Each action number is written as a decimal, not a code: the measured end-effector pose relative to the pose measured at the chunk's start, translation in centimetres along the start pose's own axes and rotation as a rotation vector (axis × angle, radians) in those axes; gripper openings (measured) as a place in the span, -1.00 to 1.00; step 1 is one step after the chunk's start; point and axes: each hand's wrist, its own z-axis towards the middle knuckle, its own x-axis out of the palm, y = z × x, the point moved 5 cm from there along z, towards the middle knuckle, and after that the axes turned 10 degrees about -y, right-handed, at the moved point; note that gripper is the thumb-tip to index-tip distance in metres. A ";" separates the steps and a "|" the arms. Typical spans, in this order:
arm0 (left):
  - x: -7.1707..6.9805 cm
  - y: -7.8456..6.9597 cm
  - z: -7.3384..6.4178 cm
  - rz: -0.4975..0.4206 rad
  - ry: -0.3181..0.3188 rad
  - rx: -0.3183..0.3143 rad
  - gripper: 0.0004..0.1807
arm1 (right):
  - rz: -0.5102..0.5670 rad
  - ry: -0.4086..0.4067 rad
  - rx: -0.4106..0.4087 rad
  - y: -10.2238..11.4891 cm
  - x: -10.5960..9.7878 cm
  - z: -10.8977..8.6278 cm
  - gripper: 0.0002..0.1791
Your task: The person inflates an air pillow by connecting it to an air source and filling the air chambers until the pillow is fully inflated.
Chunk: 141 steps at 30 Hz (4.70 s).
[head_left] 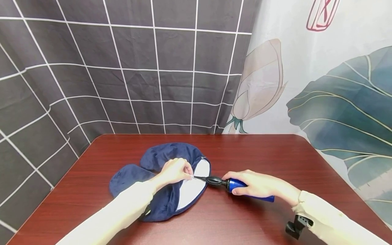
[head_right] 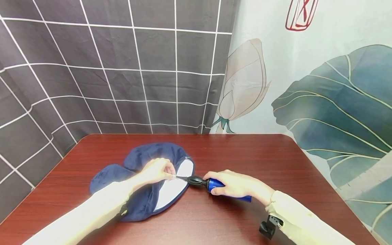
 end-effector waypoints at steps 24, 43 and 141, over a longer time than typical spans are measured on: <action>0.4 0.0 0.0 -0.010 -0.028 0.013 -0.87 | -0.162 -0.128 0.046 2.3 0.7 0.0 -0.58; 0.2 -0.2 0.1 -0.041 -0.027 -0.036 -0.86 | 0.455 0.045 0.189 -0.4 1.7 0.8 -0.57; 2.0 -5.7 -0.5 -0.438 -0.072 0.052 -0.85 | 0.243 0.249 0.052 -2.1 -1.7 4.8 -0.26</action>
